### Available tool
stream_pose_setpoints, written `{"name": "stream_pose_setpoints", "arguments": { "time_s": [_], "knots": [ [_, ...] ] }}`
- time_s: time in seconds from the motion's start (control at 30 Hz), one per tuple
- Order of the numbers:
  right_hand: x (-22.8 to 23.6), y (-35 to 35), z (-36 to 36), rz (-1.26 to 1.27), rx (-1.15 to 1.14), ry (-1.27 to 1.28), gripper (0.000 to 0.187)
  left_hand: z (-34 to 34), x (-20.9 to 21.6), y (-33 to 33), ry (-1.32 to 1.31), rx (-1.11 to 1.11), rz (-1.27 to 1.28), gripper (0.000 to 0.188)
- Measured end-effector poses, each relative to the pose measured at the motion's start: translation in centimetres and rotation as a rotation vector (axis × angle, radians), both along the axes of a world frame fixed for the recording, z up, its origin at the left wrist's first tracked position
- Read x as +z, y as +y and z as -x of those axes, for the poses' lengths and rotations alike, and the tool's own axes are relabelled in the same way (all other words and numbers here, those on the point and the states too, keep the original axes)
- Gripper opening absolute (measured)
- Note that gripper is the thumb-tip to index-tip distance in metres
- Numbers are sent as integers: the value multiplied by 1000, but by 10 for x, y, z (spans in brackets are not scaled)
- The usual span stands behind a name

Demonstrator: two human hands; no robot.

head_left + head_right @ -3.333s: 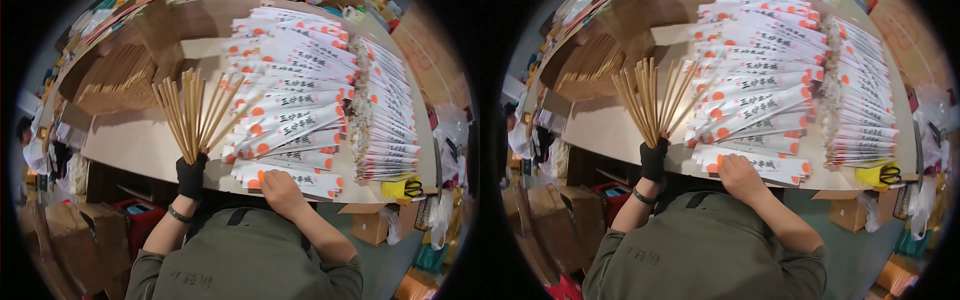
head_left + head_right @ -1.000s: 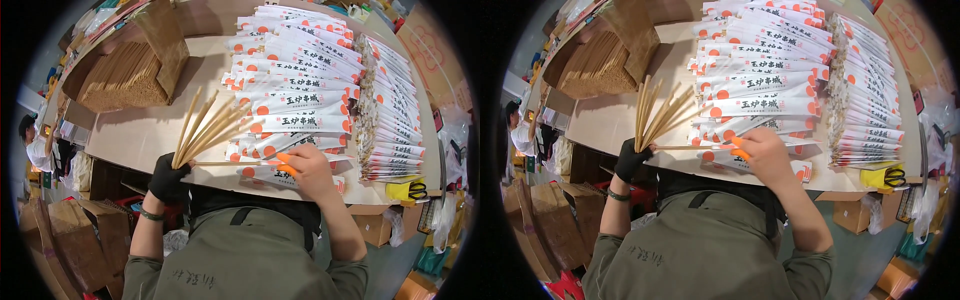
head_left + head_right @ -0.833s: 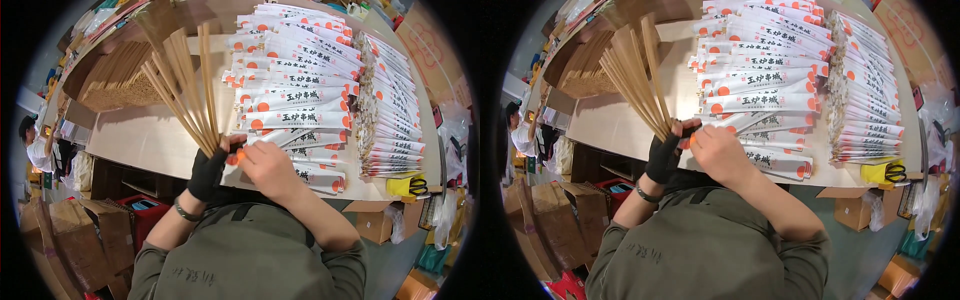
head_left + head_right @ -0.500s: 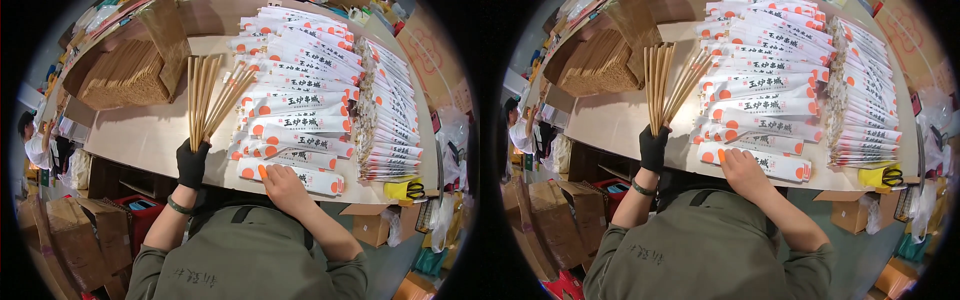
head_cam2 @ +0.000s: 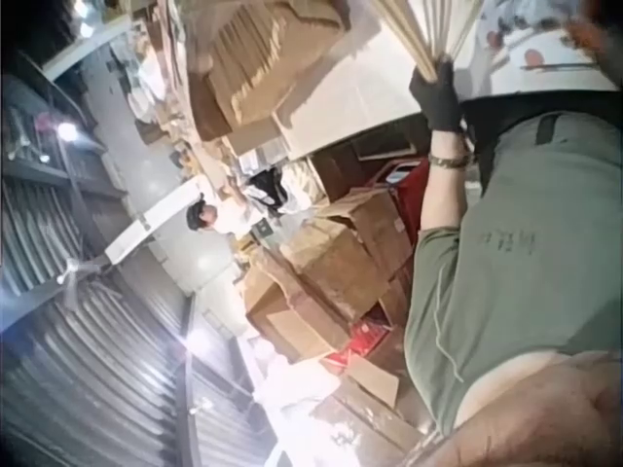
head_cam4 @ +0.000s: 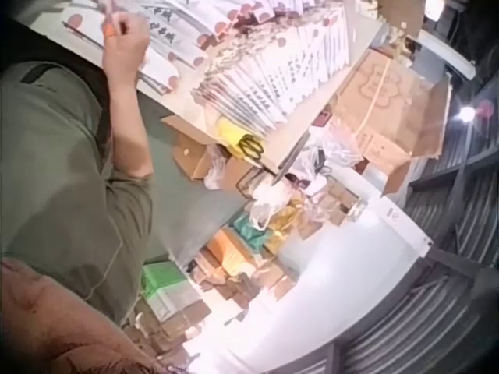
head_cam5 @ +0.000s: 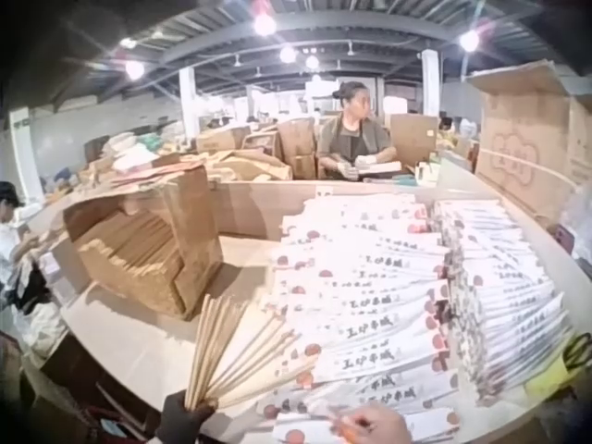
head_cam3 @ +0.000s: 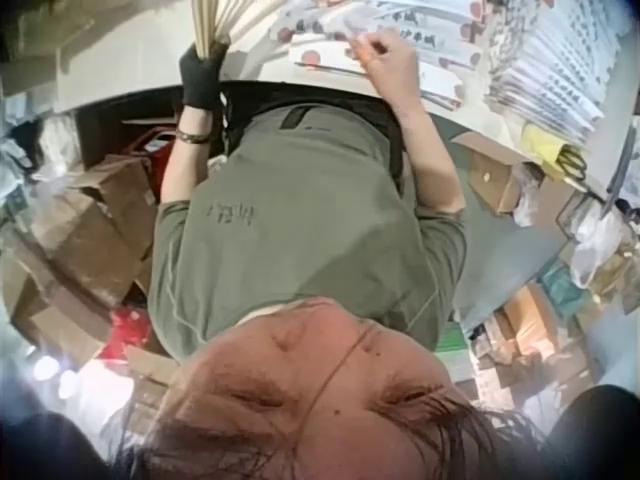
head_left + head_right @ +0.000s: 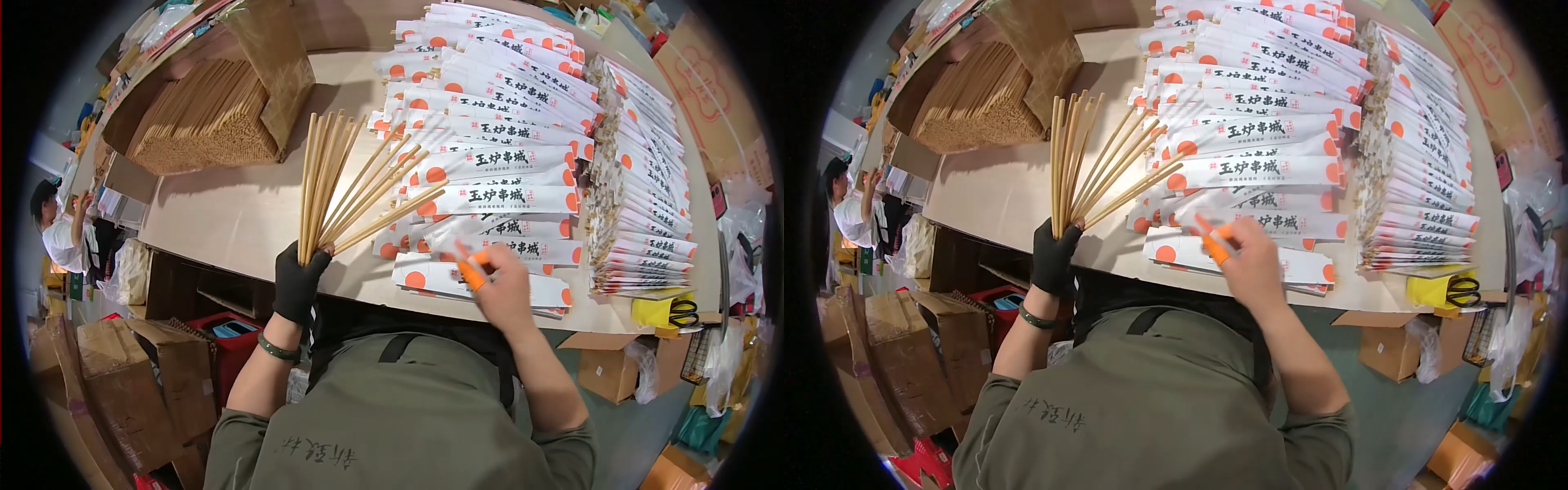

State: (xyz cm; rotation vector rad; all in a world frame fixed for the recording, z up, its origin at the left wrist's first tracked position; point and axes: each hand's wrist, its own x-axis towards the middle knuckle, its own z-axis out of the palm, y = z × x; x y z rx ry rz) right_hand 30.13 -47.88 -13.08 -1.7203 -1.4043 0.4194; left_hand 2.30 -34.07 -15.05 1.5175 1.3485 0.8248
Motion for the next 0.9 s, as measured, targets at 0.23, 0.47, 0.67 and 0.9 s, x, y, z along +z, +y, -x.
{"name": "stream_pose_setpoints", "arguments": {
  "time_s": [0.23, 0.47, 0.67, 0.9],
  "knots": [
    [18, 6, -23, 81, 6, 395, 15, 18, 20, 7, 57, -213, 47, 27],
    [24, 0, -26, 58, 210, -69, 14, 36, 32, 22, 171, -405, 84, 25],
    [26, 41, 20, -398, 367, -483, 12, -46, 17, -14, -407, -333, 68, 30],
    [40, 35, -6, -193, 177, -576, 17, -57, 19, 13, -192, -83, -11, 15]
  ]
}}
